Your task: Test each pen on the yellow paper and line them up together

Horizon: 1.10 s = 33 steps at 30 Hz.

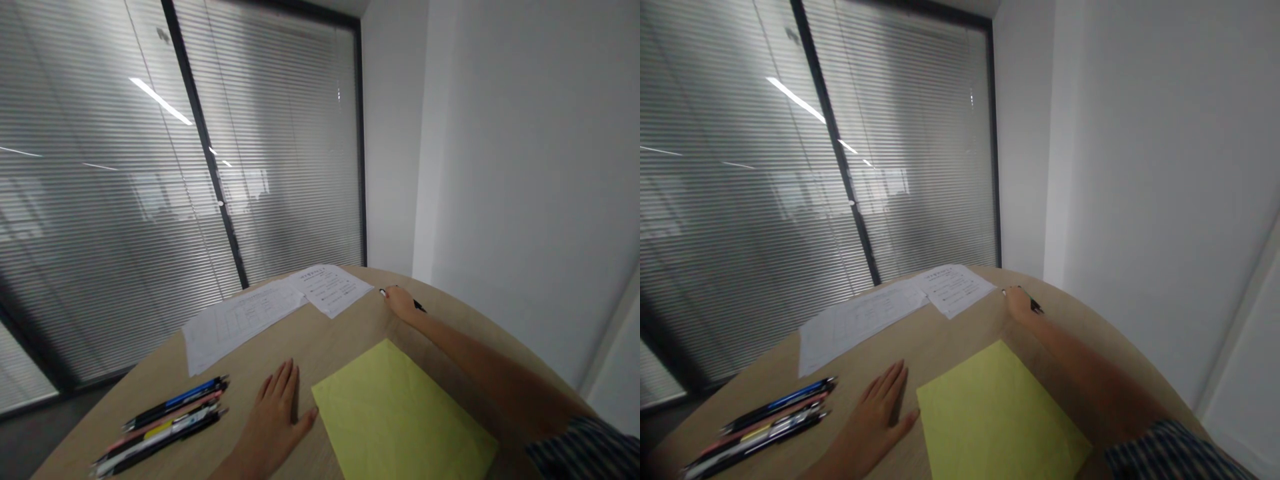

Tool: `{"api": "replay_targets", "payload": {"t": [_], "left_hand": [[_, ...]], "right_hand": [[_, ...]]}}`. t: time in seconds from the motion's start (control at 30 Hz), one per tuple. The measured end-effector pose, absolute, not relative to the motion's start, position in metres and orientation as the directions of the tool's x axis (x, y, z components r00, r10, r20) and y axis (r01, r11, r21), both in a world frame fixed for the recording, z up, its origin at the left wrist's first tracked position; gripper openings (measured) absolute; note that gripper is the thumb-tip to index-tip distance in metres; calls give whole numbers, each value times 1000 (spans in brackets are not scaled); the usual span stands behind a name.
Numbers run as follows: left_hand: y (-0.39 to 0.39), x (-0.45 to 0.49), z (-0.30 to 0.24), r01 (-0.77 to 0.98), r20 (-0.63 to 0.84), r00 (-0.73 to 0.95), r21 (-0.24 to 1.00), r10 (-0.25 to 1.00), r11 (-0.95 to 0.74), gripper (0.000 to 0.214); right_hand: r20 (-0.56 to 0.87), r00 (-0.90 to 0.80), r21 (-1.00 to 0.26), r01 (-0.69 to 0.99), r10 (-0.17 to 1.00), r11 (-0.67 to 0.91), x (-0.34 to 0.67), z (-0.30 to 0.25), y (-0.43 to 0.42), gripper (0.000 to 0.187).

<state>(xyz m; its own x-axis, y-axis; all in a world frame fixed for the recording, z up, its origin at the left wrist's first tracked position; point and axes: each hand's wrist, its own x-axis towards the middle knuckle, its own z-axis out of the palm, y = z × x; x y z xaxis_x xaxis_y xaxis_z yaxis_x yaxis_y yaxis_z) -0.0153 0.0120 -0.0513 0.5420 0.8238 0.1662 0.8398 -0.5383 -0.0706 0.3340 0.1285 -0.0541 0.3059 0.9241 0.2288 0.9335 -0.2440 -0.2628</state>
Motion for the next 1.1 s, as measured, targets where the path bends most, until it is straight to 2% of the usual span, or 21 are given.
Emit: {"api": "replay_targets", "payload": {"t": [0.13, 0.4, 0.57, 0.7, 0.87, 1.0, 1.1], "left_hand": [[13, -16, -53, 836, 169, 547, -56, 820, -546, 67], [17, -18, -60, 834, 218, 545, -49, 809, -549, 66], [16, -18, -59, 837, 194, 545, -60, 816, -545, 67], [17, -19, -61, 827, 219, 556, -55, 801, -559, 65], [17, -19, -62, 836, 217, 545, -62, 810, -546, 67], [18, -19, -62, 831, 219, 552, -58, 805, -554, 66], [17, -18, -60, 832, 207, 551, -62, 808, -551, 67]], "right_hand": [[235, 365, -257, 917, 901, -305, 349, -48, 125, 27], [222, 389, -293, 901, 894, -319, 365, -48, 126, 21], [215, 398, -386, 873, 892, -297, 361, -50, 128, 19], [199, 421, -519, 811, 885, -270, 363, -47, 129, 14], [147, 397, -762, 630, 906, -152, 367, -35, 122, 14], [86, 255, -935, 355, 963, -11, 363, -24, 106, 18], [73, 144, -988, 144, 987, 52, 358, -18, 94, 20]]}}
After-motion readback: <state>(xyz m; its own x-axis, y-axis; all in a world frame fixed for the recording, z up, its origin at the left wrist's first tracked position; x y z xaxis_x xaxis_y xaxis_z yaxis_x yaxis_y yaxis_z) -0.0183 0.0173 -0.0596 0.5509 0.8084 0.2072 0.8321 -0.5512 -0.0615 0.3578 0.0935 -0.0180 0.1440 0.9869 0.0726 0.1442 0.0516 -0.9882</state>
